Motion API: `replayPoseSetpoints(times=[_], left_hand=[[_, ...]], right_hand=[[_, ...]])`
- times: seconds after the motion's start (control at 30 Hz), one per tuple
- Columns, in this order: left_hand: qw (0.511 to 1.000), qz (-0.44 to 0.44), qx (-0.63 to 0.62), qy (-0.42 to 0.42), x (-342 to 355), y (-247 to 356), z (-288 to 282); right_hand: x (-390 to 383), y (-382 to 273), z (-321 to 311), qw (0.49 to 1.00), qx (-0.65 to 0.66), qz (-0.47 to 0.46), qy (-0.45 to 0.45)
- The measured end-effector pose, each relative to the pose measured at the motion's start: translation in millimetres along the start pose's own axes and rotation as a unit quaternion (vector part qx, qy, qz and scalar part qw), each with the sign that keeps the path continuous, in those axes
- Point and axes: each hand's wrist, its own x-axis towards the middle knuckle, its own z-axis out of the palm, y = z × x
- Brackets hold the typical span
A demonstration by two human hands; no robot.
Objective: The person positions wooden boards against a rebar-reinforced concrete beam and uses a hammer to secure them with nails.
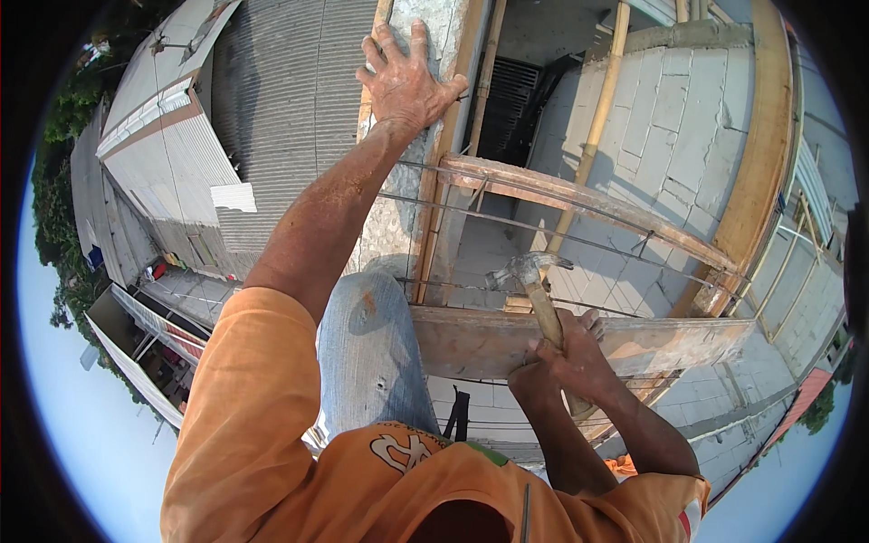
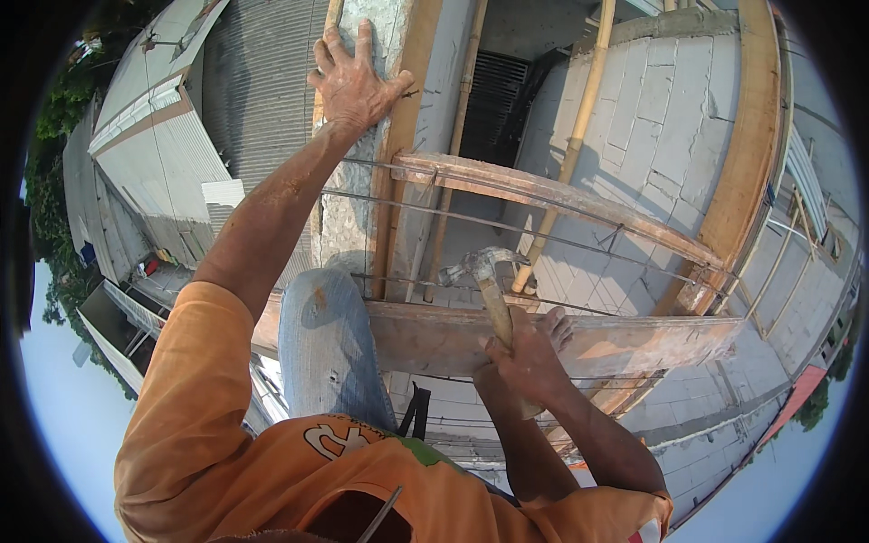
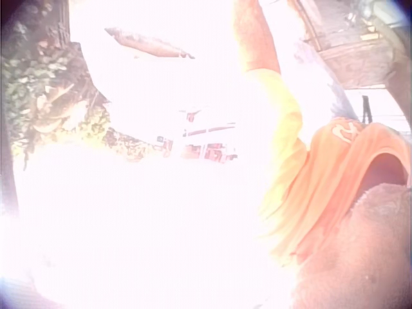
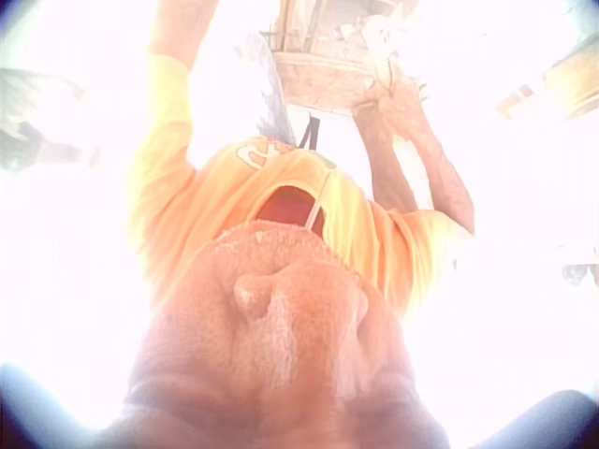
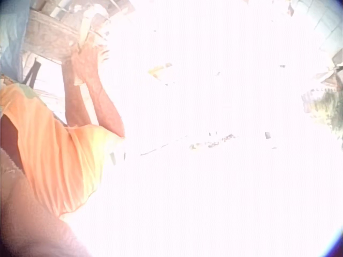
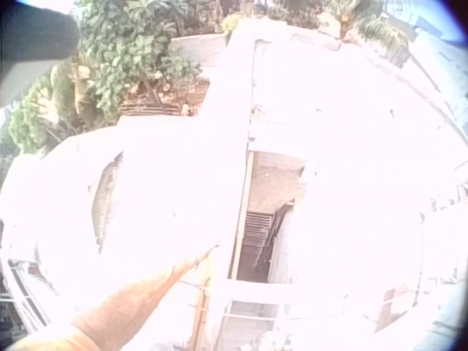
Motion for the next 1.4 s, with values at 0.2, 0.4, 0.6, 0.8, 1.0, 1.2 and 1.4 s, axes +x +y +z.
replayPoseSetpoints(times=[0.2,0.4,0.6,0.8,1.0,1.2,1.4], left_hand=[[1.0,0.004,-0.003,0.01,1,-1,0],[1.0,-0.007,0.015,-0.003,1,1,-2],[1.0,-0.008,0.021,-0.015,2,1,0],[0.999,-0.022,0.026,-0.027,1,2,-4],[0.999,-0.031,0.004,-0.034,0,4,-7],[0.999,-0.027,0.015,-0.015,0,4,-5],[0.999,-0.023,0.012,-0.029,0,3,-7]], right_hand=[[-15,-45,-68,0.954,0.274,0.107,-0.062],[72,-77,-68,0.916,0.372,0.049,0.14],[135,-65,-26,0.895,0.401,0.066,0.184],[123,-49,-28,0.912,0.352,0.074,0.197],[122,-61,-53,0.924,0.325,0.045,0.199],[145,-70,-40,0.933,0.325,0.016,0.156],[147,-71,-33,0.939,0.317,0.033,0.133]])
